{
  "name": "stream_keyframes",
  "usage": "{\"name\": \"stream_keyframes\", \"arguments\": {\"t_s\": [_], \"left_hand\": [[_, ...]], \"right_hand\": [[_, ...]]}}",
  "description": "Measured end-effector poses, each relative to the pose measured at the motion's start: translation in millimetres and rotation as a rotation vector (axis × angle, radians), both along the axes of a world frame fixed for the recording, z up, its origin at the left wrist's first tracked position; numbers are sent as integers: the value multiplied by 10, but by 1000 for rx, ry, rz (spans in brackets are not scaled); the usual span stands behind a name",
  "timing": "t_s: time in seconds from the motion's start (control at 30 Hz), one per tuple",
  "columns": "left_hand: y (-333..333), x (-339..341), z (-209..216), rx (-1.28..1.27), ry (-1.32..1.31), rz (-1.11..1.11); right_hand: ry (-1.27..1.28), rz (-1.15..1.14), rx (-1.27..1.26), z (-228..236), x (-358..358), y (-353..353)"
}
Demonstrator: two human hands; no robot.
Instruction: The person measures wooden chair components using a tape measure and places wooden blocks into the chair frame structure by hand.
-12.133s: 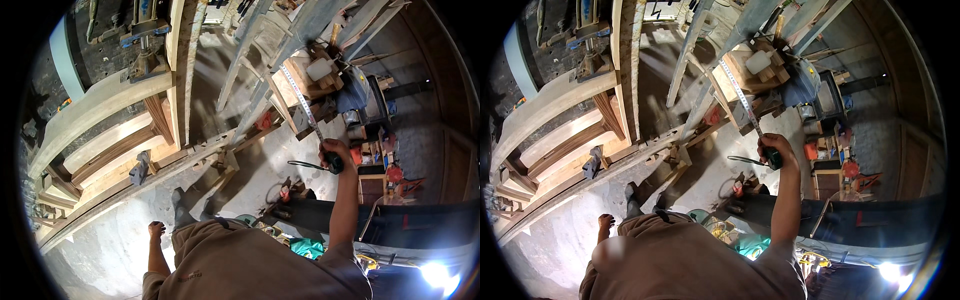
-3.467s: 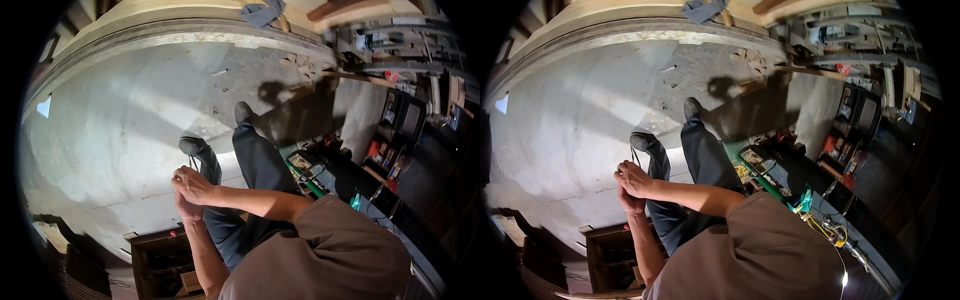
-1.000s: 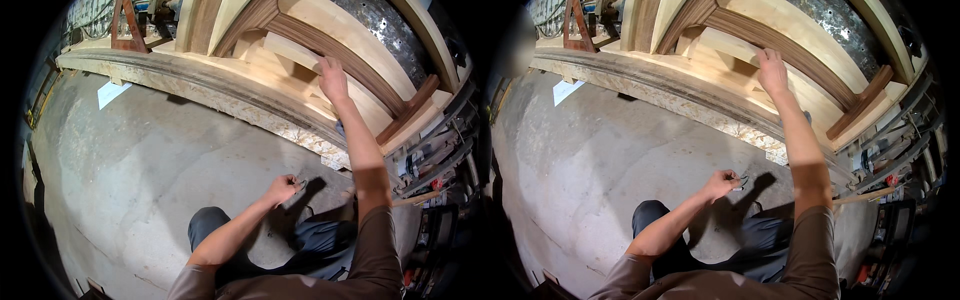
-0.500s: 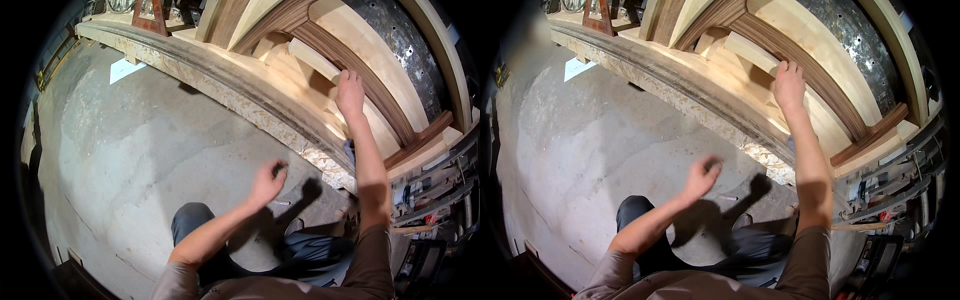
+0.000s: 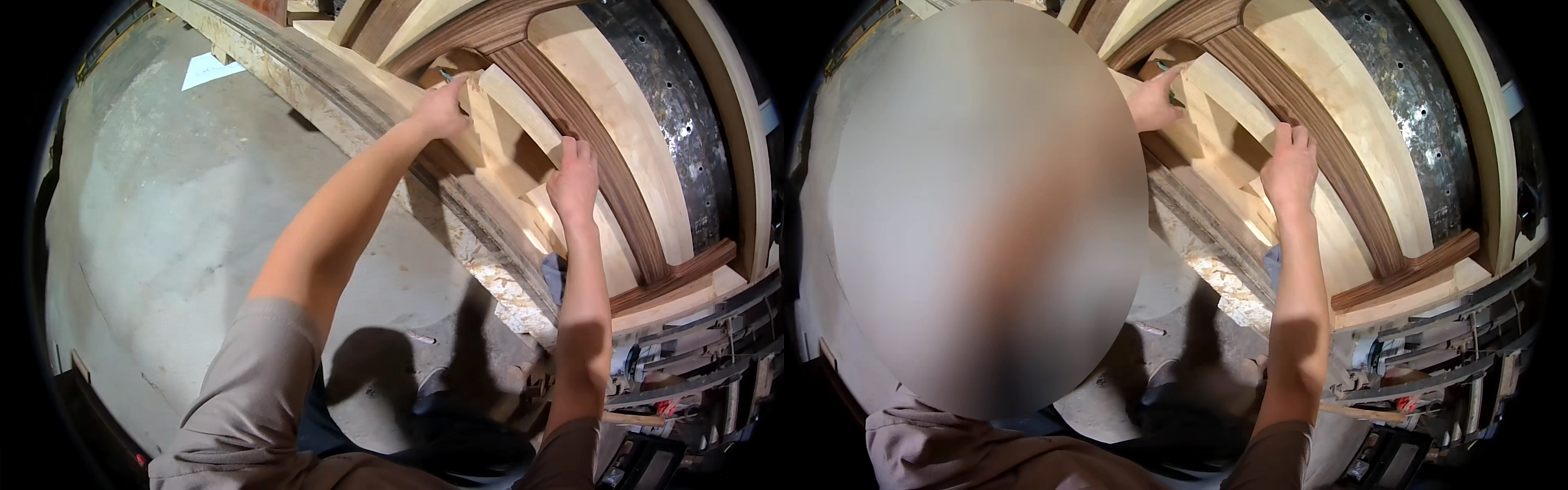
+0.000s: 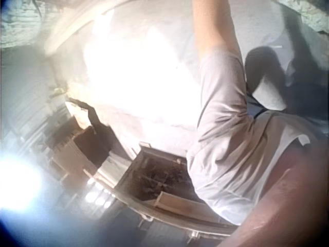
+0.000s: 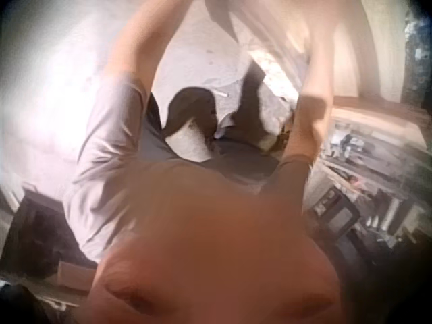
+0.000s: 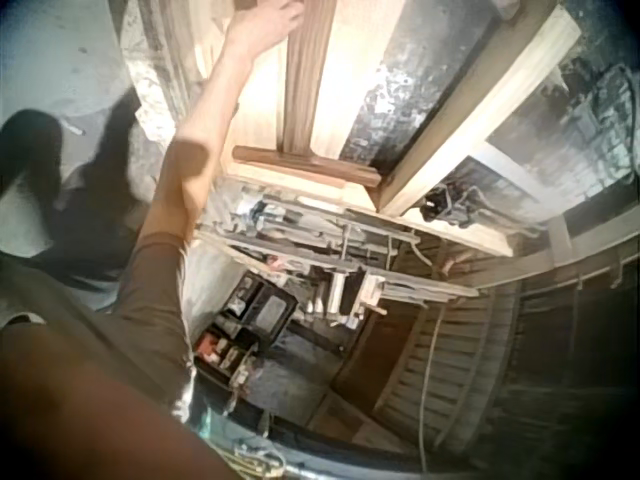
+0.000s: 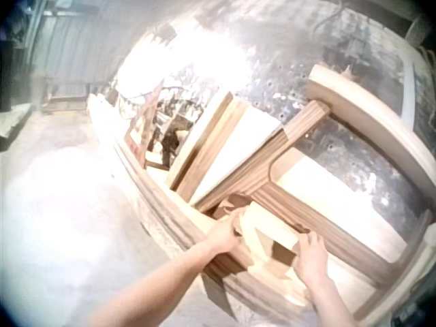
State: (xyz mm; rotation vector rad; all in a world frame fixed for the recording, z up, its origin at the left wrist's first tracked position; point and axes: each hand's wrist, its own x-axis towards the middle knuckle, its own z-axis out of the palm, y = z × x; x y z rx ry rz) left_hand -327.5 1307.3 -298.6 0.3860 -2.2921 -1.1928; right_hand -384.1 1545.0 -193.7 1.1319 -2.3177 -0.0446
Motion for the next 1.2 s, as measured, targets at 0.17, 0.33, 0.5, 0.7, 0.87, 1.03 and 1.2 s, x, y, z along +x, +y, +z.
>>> {"name": "stream_keyframes", "arguments": {"t_s": [0.17, 0.33, 0.5, 0.7, 0.87, 1.03, 1.2], "left_hand": [[-7, -45, -53, 62, 48, 50], [-85, -1, -83, 65, 6, 57], [-9, -51, -63, 110, 71, 80], [-73, -95, -57, 163, 27, 60], [-117, -97, -86, 211, -15, -99], [-46, -94, -44, 198, -37, -135], [-36, -29, 9, 250, -99, -141]], "right_hand": [[40, -55, 24, -13, 3, -26], [102, -87, 63, -9, 45, -89], [123, -269, 92, -24, -24, -222], [142, 108, -12, 69, -57, -172], [60, 82, 109, 146, -51, -198], [120, 52, 84, 79, -62, -222], [37, 143, 126, 196, -108, -216]]}}
